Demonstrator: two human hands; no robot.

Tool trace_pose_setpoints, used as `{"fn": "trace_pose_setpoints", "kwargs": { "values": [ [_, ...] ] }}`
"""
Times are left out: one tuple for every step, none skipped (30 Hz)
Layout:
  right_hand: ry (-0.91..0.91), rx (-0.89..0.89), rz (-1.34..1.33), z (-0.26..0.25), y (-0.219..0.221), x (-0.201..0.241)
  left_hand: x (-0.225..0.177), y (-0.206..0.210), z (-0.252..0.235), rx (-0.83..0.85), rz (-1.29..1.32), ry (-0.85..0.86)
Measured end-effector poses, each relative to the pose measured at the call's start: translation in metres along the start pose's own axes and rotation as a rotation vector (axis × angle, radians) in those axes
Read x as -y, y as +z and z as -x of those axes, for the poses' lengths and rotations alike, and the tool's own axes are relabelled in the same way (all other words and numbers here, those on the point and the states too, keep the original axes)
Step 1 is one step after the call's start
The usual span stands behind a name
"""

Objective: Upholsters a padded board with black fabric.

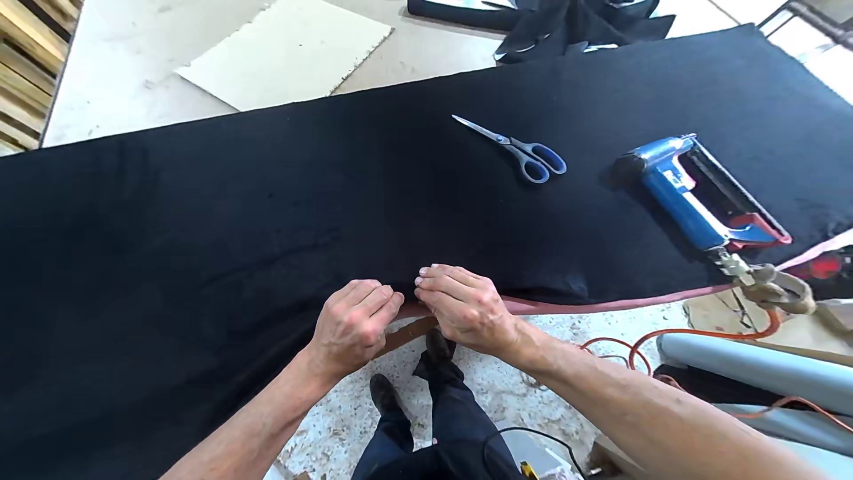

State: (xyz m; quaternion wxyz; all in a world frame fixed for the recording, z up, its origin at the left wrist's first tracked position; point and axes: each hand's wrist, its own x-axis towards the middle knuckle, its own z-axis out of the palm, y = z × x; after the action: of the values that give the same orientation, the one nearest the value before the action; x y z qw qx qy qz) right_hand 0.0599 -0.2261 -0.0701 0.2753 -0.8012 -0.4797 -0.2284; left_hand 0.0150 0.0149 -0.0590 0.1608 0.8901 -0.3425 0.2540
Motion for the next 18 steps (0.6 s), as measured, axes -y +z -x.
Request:
{"fn": "trace_pose_setpoints", "kwargs": {
  "values": [
    [0.005,0.009,-0.002,0.000,0.000,0.000,0.001,-0.001,0.000,0.008,0.008,0.005],
    [0.013,0.018,-0.002,0.000,-0.001,0.001,0.002,-0.001,-0.001,0.017,0.011,0.011],
    [0.021,0.020,-0.002,0.000,-0.001,0.002,0.003,-0.002,-0.003,0.028,0.010,0.014],
    [0.029,0.017,-0.001,-0.001,0.000,0.002,0.003,-0.003,-0.004,0.039,0.018,0.015],
    [0.040,0.017,0.000,-0.002,0.000,0.003,0.004,-0.005,-0.006,0.051,0.029,0.017],
    [0.056,0.022,0.000,-0.002,-0.001,0.004,0.005,-0.006,-0.008,0.072,0.044,0.015],
    [0.078,0.034,0.000,-0.004,-0.001,0.006,0.007,-0.007,-0.010,0.100,0.061,0.011],
    [0.103,0.055,-0.002,-0.005,-0.002,0.006,0.010,-0.006,-0.011,0.128,0.069,0.008],
    [0.128,0.085,-0.003,-0.006,-0.002,0.007,0.014,-0.004,-0.011,0.160,0.070,0.008],
    [0.156,0.118,-0.001,-0.005,0.000,0.009,0.018,0.000,-0.010,0.195,0.068,0.012],
    [0.187,0.150,0.004,-0.002,0.004,0.009,0.024,0.005,-0.009,0.223,0.059,0.024],
    [0.219,0.189,0.012,0.003,0.010,0.008,0.030,0.011,-0.008,0.248,0.049,0.037],
    [0.255,0.227,0.012,0.008,0.016,0.008,0.035,0.016,-0.006,0.280,0.044,0.049],
    [0.295,0.254,0.012,0.011,0.021,0.008,0.040,0.020,-0.008,0.324,0.043,0.062],
    [0.333,0.256,0.017,0.014,0.026,0.008,0.043,0.020,-0.013,0.378,0.057,0.078],
    [0.374,0.241,0.030,0.015,0.029,0.009,0.046,0.018,-0.020,0.437,0.079,0.101],
    [0.421,0.219,0.051,0.015,0.032,0.012,0.050,0.014,-0.028,0.499,0.103,0.132],
    [0.470,0.189,0.083,0.015,0.035,0.017,0.055,0.008,-0.036,0.571,0.124,0.170]
  ]
}}
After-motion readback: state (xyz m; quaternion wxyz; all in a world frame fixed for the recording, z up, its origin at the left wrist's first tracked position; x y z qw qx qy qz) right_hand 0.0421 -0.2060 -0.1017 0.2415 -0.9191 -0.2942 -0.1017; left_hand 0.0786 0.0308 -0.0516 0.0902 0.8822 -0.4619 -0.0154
